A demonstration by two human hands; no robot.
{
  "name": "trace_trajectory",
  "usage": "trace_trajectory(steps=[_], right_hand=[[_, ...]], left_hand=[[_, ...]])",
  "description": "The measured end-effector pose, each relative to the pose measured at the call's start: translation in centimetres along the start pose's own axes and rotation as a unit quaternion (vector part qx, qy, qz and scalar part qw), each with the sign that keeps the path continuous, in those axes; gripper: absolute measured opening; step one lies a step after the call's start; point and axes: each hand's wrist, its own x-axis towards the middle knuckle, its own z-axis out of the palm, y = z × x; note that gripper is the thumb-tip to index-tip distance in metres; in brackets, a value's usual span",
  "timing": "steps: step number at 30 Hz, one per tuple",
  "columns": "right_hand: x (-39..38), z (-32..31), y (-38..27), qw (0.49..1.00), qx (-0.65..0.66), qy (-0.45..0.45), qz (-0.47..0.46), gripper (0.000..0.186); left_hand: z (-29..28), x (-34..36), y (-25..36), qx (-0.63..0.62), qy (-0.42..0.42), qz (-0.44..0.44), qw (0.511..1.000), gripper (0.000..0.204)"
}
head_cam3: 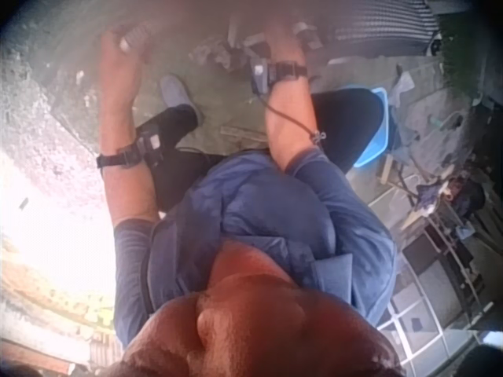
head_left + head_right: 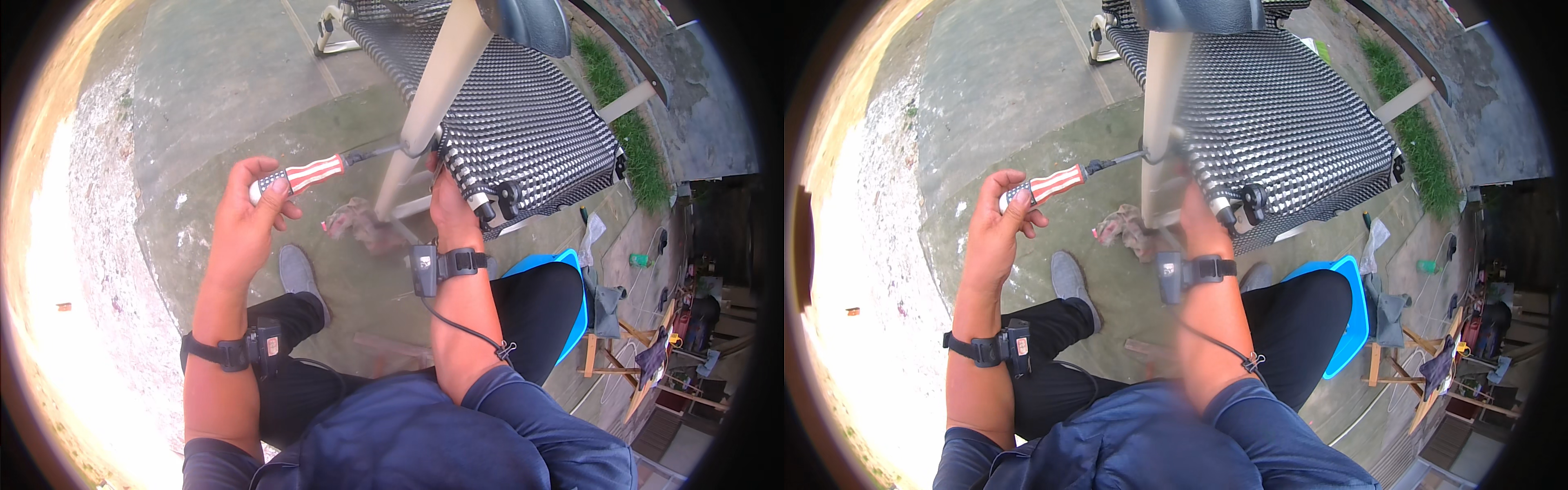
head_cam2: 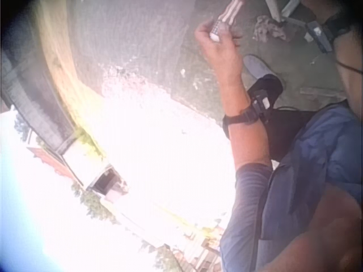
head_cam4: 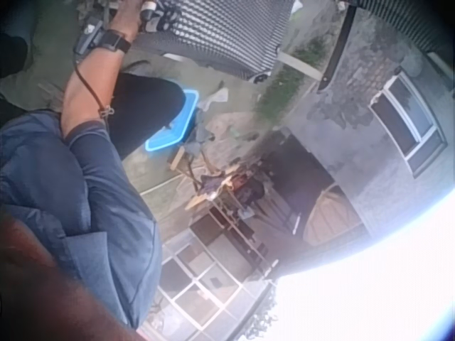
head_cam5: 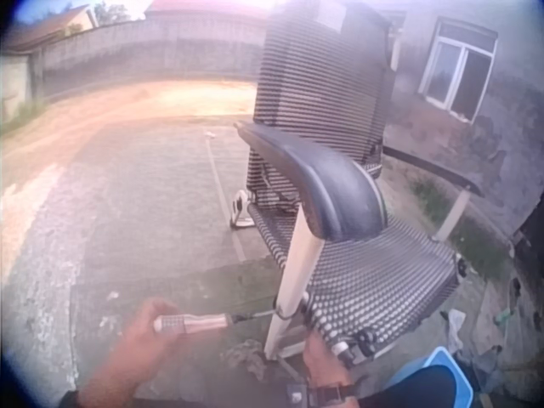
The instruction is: The person picks up a metal piece and a screw from a bin, aligns the metal piece with a frame on the underside of a chair, and uses a screwdriver to secure the screw into the frame.
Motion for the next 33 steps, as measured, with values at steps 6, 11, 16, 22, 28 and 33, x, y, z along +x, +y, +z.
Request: trace_trajectory(steps=[6, 11, 16, 22, 28, 33], right_hand=[[0.0, -1.1, 0.7, 0.999, -0.045, -0.003, 0.003, 0.02], [-0.1, -2.2, 2.0, 0.991, -0.128, 0.024, 0.014, 0.02], [-0.1, 0.2, -0.3, 0.999, 0.005, -0.024, -0.023, 0.02], [-0.1, 0.1, -0.2, 1.0, 0.013, -0.02, -0.019, 0.019], [0.7, -3.3, 2.6, 0.994, -0.102, 0.026, -0.029, 0.02], [0.6, -4.3, 4.2, 0.986, -0.155, 0.046, -0.035, 0.019]], left_hand=[[-0.2, 0.1, 1.3, -0.04, -0.02, -0.122, 0.992, 0.034], [0.6, -0.1, -0.1, -0.042, 0.034, 0.039, 0.998, 0.036], [-1.9, 1.1, 1.0, -0.034, -0.075, -0.183, 0.98, 0.04], [0.0, -0.3, 1.0, 0.0, -0.012, -0.004, 1.0, 0.036], [-0.7, 1.1, 0.6, -0.014, -0.046, -0.088, 0.995, 0.035], [-1.2, 0.7, 1.3, 0.004, -0.058, -0.165, 0.985, 0.034]])
